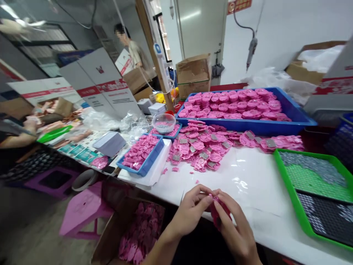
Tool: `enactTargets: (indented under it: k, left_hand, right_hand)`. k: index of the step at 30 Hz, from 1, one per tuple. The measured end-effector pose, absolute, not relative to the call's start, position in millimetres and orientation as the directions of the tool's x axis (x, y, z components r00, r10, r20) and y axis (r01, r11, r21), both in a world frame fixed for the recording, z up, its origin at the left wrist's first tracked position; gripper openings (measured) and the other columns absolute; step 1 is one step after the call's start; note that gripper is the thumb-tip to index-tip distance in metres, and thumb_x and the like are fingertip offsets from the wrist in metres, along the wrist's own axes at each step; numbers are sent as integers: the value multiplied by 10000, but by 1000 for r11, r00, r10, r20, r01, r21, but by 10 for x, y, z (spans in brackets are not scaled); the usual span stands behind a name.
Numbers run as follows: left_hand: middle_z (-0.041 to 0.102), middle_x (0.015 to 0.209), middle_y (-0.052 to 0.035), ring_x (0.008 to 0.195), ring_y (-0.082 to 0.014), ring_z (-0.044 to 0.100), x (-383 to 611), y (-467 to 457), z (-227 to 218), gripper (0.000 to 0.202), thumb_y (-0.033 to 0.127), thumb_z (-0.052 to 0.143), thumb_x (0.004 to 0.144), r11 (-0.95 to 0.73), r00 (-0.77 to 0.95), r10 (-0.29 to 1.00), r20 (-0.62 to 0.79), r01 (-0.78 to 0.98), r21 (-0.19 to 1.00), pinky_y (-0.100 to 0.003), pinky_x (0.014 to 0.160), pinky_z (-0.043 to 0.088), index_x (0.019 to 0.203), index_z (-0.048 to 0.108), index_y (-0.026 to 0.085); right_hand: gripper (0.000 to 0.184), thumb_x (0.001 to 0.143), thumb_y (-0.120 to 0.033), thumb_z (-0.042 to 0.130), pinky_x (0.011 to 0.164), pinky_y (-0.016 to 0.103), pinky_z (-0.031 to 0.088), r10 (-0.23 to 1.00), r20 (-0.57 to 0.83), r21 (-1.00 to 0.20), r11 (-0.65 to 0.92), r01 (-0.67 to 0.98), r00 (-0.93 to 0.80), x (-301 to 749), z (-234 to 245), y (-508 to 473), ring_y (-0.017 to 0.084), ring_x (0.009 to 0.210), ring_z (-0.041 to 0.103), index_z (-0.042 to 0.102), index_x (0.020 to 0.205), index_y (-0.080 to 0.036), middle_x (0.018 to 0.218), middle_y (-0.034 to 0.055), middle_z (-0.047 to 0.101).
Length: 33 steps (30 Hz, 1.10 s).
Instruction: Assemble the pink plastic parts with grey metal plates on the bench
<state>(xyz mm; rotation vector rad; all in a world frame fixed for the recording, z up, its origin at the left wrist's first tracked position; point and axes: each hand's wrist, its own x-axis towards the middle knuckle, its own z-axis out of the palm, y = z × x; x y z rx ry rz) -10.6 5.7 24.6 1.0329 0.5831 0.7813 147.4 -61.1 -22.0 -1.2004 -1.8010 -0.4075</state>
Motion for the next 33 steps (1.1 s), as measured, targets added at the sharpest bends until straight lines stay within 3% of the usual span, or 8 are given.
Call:
enactTargets:
  k: [3, 7, 14, 18, 23, 33]
  left_hand:
    - [743, 835, -59, 726, -135, 671, -35, 100, 220, 515, 587, 810, 764, 379, 564, 818, -108, -390, 839, -309, 823, 547, 957, 630, 145]
    - [739, 783, -54, 691, -127, 661, 62, 115, 166, 570, 606, 863, 677, 417, 504, 847, -170, -431, 800, -297, 779, 549, 921, 644, 140]
    - [766, 941, -103, 829, -167, 689, 174, 21, 84, 476, 556, 815, 764, 274, 409, 907, -96, -402, 874, -287, 785, 533, 963, 726, 132]
    - [750, 854, -79, 741, -141, 658, 191, 20, 55, 481, 555, 818, 758, 266, 391, 915, -99, -400, 877, -265, 723, 509, 952, 715, 127]
    - [753, 848, -75, 727, -131, 657, 159, 82, 40, 497, 550, 861, 705, 305, 406, 905, -125, -417, 856, -266, 740, 516, 912, 716, 122]
    - [794, 1018, -154, 956, -248, 744, 169, 29, 39, 450, 513, 813, 775, 209, 340, 937, -76, -373, 904, -371, 897, 585, 1002, 796, 125]
  right_hand:
    - [600, 960, -61, 583, 944, 390, 650, 576, 814, -230, 433, 872, -71, 1473, -264, -572, 281, 1160, 717, 524, 1507, -301, 1442, 105, 617]
    - [652, 911, -30, 641, 941, 408, 656, 508, 861, -253, 377, 891, 29, 1423, -291, -501, 296, 1111, 739, 550, 1488, -320, 1429, 79, 634]
    - [766, 826, 54, 714, 942, 395, 629, 413, 904, -210, 207, 956, 109, 1420, -358, -438, 273, 1055, 748, 562, 1480, -316, 1346, 70, 693]
    - [678, 816, 38, 737, 902, 383, 622, 389, 909, -186, 57, 981, 150, 1417, -376, -428, 265, 987, 761, 627, 1414, -263, 1235, 89, 742]
    - [613, 842, 10, 725, 884, 343, 619, 429, 896, -164, 78, 983, 115, 1394, -363, -429, 246, 991, 761, 633, 1394, -242, 1244, 97, 734]
    - [422, 818, 17, 753, 859, 318, 627, 356, 928, -135, 60, 989, 105, 1332, -224, -397, 218, 898, 773, 726, 1187, -188, 1117, 89, 774]
